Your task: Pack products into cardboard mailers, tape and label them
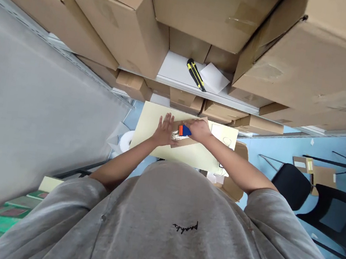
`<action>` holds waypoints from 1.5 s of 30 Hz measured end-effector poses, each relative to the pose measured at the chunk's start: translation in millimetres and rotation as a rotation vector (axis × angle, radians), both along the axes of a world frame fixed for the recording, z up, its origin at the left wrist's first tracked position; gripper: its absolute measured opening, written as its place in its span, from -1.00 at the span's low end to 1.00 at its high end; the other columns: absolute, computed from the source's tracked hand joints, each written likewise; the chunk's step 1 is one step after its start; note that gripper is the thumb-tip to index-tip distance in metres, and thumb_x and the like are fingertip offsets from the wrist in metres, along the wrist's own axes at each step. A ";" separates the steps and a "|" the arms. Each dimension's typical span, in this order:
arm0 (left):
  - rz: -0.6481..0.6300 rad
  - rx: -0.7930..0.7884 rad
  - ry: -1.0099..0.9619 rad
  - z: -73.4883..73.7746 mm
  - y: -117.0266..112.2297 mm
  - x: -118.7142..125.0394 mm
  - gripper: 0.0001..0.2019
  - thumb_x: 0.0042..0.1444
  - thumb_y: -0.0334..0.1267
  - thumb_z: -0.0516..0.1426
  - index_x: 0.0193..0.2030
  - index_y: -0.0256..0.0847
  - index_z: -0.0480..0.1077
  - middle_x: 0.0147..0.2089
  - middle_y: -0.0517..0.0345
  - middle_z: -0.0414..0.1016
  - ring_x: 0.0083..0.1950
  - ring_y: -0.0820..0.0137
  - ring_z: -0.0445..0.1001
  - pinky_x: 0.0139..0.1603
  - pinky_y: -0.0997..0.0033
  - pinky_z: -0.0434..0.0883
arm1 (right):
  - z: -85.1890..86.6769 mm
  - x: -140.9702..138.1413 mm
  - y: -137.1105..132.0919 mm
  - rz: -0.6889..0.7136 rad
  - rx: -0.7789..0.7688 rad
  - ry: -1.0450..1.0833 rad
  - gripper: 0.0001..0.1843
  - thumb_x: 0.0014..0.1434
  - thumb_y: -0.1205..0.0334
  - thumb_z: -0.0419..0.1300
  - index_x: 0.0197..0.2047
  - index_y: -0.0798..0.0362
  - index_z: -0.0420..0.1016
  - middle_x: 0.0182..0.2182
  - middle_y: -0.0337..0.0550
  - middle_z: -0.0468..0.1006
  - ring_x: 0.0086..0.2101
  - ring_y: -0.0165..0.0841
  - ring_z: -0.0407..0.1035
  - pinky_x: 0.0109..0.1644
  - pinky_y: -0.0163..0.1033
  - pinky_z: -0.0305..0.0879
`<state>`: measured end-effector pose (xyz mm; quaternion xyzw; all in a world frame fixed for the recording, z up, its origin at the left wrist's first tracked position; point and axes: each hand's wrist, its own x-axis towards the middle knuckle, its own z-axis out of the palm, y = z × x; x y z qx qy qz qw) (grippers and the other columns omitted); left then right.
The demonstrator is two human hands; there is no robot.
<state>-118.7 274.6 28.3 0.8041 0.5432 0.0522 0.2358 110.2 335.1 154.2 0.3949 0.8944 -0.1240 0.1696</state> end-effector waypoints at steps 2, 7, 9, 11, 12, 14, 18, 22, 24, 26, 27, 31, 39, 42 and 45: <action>0.051 -0.088 0.061 -4.0 -1.0 23.9 0.55 -0.08 0.47 0.28 0.60 -0.72 -0.45 0.64 -0.63 -0.56 0.65 -0.27 -0.64 0.58 -0.31 -0.51 | -3.6 -3.5 1.0 0.000 -0.012 -0.032 -0.41 0.27 0.19 0.27 0.36 0.04 0.49 0.12 0.15 0.64 0.03 -0.01 0.54 0.00 -0.08 0.29; 0.158 -0.131 0.103 -16.2 -5.3 49.7 0.61 -0.17 0.48 0.31 0.60 -0.69 -0.49 0.62 -0.61 -0.63 0.62 -0.35 -0.74 0.50 -0.48 -0.59 | -9.7 -3.2 -0.3 -0.012 -0.005 -0.062 -0.48 0.29 0.20 0.23 0.30 0.05 0.53 0.10 0.15 0.65 0.02 -0.02 0.54 -0.01 -0.09 0.30; 0.166 -0.104 0.100 -18.8 -13.6 53.5 0.62 -0.20 0.48 0.33 0.62 -0.64 -0.46 0.63 -0.58 -0.62 0.61 -0.37 -0.74 0.47 -0.53 -0.62 | -12.1 -1.7 -1.2 -0.019 -0.001 -0.072 -0.46 0.29 0.19 0.24 0.32 0.05 0.51 0.13 0.15 0.64 0.03 -0.02 0.54 -0.01 -0.08 0.31; 0.182 -0.093 0.119 -20.5 -23.0 56.5 0.62 -0.23 0.41 0.37 0.62 -0.61 -0.45 0.63 -0.59 -0.60 0.61 -0.38 -0.72 0.46 -0.55 -0.63 | -14.6 0.0 -1.8 -0.022 0.001 -0.088 -0.41 0.29 0.18 0.24 0.37 0.03 0.47 0.16 0.15 0.62 0.03 -0.02 0.54 0.01 -0.08 0.33; 0.192 -0.093 0.131 -21.1 -25.9 57.1 0.60 -0.22 0.35 0.39 0.63 -0.60 -0.45 0.63 -0.60 -0.59 0.62 -0.38 -0.71 0.47 -0.54 -0.63 | -15.8 1.0 -1.8 -0.022 0.000 -0.097 -0.37 0.28 0.17 0.25 0.40 0.02 0.44 0.17 0.15 0.61 0.04 -0.01 0.54 0.01 -0.08 0.33; 0.194 -0.093 0.140 -21.7 -24.5 54.9 0.54 -0.18 0.21 0.41 0.63 -0.58 -0.46 0.63 -0.58 -0.60 0.63 -0.33 -0.69 0.49 -0.50 -0.63 | -17.6 2.8 -1.2 -0.019 -0.002 -0.103 -0.30 0.27 0.15 0.26 0.46 0.01 0.38 0.19 0.17 0.60 0.05 0.00 0.53 0.03 -0.07 0.34; 0.102 -0.092 0.089 -18.9 6.1 40.7 0.45 -0.11 0.09 0.37 0.63 -0.53 -0.48 0.66 -0.47 -0.61 0.64 -0.24 -0.71 0.50 -0.46 -0.65 | -18.0 3.5 2.4 -0.008 0.008 -0.083 -0.30 0.31 0.16 0.23 0.49 0.03 0.34 0.18 0.22 0.59 0.07 0.02 0.53 0.06 -0.06 0.34; 0.066 -0.095 0.085 -14.7 30.8 35.6 0.50 -0.15 0.18 0.39 0.64 -0.48 -0.49 0.68 -0.39 -0.56 0.64 -0.20 -0.75 0.51 -0.40 -0.68 | -16.9 -0.3 5.4 -0.052 0.010 -0.116 -0.35 0.31 0.20 0.22 0.45 0.06 0.39 0.10 0.25 0.62 0.02 0.04 0.55 0.03 -0.05 0.35; 0.043 -0.093 0.083 -14.6 32.0 37.5 0.52 -0.16 0.21 0.39 0.64 -0.43 -0.52 0.68 -0.31 -0.57 0.63 -0.15 -0.78 0.54 -0.35 -0.67 | -17.3 -1.1 5.5 -0.093 0.014 -0.139 -0.36 0.31 0.22 0.21 0.44 0.06 0.39 0.07 0.25 0.63 0.00 0.05 0.57 -0.01 -0.05 0.36; 0.026 -0.090 0.082 -16.3 29.7 39.3 0.52 -0.15 0.21 0.38 0.64 -0.39 -0.54 0.69 -0.24 -0.60 0.63 -0.12 -0.79 0.54 -0.34 -0.67 | -18.3 -0.4 4.9 -0.136 0.016 -0.148 -0.36 0.31 0.23 0.20 0.45 0.04 0.39 0.06 0.26 0.64 -0.01 0.05 0.57 -0.03 -0.06 0.37; 0.022 -0.084 0.089 -17.6 28.5 39.9 0.50 -0.14 0.21 0.38 0.64 -0.37 -0.55 0.69 -0.23 -0.61 0.64 -0.12 -0.78 0.54 -0.35 -0.68 | -18.9 0.2 4.5 -0.154 0.018 -0.145 -0.36 0.32 0.23 0.20 0.45 0.04 0.39 0.06 0.26 0.64 -0.01 0.05 0.57 -0.03 -0.06 0.37; 0.027 -0.064 0.146 -22.1 29.4 42.0 0.45 -0.12 0.16 0.38 0.65 -0.43 -0.44 0.69 -0.29 -0.55 0.65 -0.10 -0.77 0.52 -0.33 -0.72 | -21.5 0.3 3.5 -0.180 0.018 -0.134 -0.40 0.33 0.27 0.19 0.42 0.03 0.41 0.07 0.25 0.64 -0.01 0.02 0.58 0.00 -0.07 0.36; 0.000 -0.092 0.408 -15.6 34.7 52.9 0.37 -0.05 0.18 0.34 0.66 -0.46 -0.36 0.69 -0.26 -0.54 0.61 -0.07 -0.86 0.53 -0.31 -0.69 | -21.4 -7.6 5.0 -0.193 -0.009 -0.209 -0.42 0.31 0.32 0.24 0.39 0.07 0.43 0.10 0.25 0.63 0.02 0.01 0.57 0.02 -0.08 0.40; -0.026 -0.061 0.498 -13.0 33.3 54.7 0.38 -0.06 0.13 0.38 0.65 -0.48 -0.34 0.68 -0.29 -0.55 0.63 -0.08 -0.82 0.53 -0.29 -0.70 | -20.7 -11.5 4.2 -0.215 -0.037 -0.237 -0.47 0.30 0.35 0.25 0.33 0.11 0.48 0.11 0.26 0.63 0.05 0.01 0.57 0.02 -0.08 0.43; -0.022 -0.067 0.483 -12.5 32.8 55.5 0.38 -0.08 0.07 0.41 0.65 -0.51 -0.32 0.68 -0.33 -0.54 0.62 -0.10 -0.82 0.53 -0.29 -0.70 | -22.8 -18.8 2.3 -0.245 -0.047 -0.260 -0.55 0.33 0.37 0.23 0.27 0.19 0.54 0.11 0.32 0.63 0.07 0.01 0.57 0.04 -0.08 0.43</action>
